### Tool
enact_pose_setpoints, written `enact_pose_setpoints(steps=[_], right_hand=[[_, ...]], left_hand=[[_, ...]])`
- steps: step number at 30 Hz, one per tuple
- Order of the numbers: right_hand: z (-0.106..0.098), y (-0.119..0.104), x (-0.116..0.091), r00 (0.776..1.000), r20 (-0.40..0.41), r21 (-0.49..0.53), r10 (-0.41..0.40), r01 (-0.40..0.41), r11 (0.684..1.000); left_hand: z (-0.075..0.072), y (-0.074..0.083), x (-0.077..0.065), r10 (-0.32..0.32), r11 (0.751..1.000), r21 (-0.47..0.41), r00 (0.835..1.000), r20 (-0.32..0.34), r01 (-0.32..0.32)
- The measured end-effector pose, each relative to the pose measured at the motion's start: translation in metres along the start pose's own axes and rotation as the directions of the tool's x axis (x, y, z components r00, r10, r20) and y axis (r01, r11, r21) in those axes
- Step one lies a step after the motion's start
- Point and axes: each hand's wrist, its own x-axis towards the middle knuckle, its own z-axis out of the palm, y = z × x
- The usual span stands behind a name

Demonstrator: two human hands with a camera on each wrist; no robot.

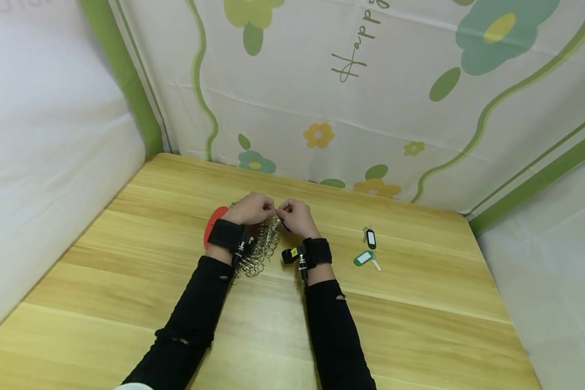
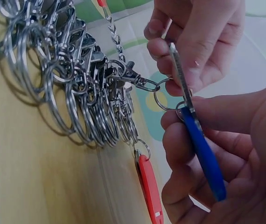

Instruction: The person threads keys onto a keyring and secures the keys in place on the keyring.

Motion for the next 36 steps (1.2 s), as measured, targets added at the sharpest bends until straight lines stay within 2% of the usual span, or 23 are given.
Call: enact_pose_setpoints(steps=[5,13,18,27,36], right_hand=[[-0.0001,-0.0005,0.0009,1.0,0.004,-0.001,-0.009,0.009,1.0],[-0.0002,-0.0021,-0.0001,0.998,0.039,-0.006,-0.041,0.041,0.999],[0.0,-0.0006,0.0001,0.999,0.036,-0.013,-0.023,0.024,1.0],[-0.0004,-0.0015,0.0006,1.0,0.005,-0.007,-0.007,0.007,1.0],[0.0007,0.0011,-0.0003,0.999,0.022,-0.005,-0.03,0.03,1.0]], left_hand=[[-0.0007,0.0011,-0.0005,0.018,1.0,0.009,1.0,-0.013,-0.018],[-0.0021,0.0025,-0.0009,0.009,1.0,0.027,1.0,-0.002,-0.009],[-0.0014,0.0022,-0.0005,-0.004,0.999,0.034,1.0,-0.005,0.004],[-0.0021,0.0026,-0.0009,-0.017,1.0,-0.015,0.999,-0.043,0.016],[0.0005,0.0023,-0.0015,-0.007,1.0,0.007,0.999,-0.038,0.007]])
